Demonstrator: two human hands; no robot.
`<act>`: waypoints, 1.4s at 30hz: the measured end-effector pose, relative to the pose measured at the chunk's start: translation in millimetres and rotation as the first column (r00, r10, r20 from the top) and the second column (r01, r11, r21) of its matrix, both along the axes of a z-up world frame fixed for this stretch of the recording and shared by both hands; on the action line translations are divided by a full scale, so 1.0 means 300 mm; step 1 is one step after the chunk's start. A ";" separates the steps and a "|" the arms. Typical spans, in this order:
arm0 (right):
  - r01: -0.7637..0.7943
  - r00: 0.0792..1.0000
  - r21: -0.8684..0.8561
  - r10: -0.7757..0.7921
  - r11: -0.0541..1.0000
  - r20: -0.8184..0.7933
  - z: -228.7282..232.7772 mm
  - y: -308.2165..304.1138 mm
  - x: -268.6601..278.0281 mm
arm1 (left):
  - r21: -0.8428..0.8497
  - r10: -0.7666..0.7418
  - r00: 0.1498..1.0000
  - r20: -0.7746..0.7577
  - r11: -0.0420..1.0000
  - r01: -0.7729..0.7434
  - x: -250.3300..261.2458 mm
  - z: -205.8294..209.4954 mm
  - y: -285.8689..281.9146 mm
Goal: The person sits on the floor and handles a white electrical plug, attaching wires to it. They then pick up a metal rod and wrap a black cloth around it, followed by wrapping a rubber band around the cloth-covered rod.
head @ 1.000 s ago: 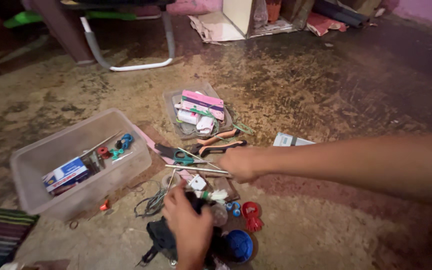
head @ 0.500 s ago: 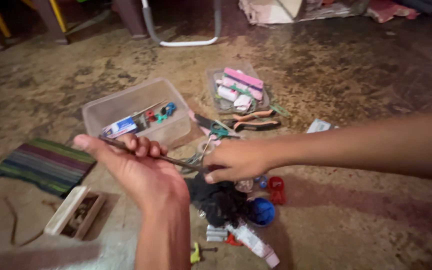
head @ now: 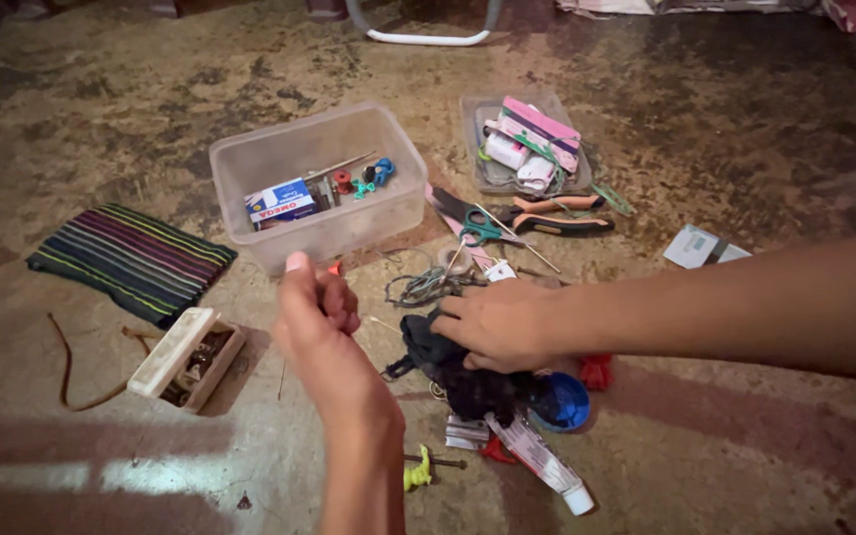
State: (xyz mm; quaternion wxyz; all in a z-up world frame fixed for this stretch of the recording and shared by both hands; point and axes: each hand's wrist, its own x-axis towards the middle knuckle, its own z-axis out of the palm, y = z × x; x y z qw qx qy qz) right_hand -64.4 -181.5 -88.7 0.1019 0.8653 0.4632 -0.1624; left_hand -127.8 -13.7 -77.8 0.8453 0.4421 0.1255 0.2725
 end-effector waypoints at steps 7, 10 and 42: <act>0.010 1.000 -0.006 -0.011 1.000 -0.014 -0.057 -0.016 0.048 | -0.048 -0.082 0.996 0.034 0.995 0.084 0.025 -0.068 -0.002; 0.101 0.994 0.005 -0.101 0.995 -0.032 -0.047 -0.016 0.064 | 0.050 -0.109 0.994 0.000 0.993 0.109 0.042 -0.075 0.006; 0.259 0.963 0.867 -0.045 0.427 -0.265 0.220 0.176 -0.070 | 0.230 0.076 0.996 0.038 0.970 -0.083 0.085 -0.238 -0.022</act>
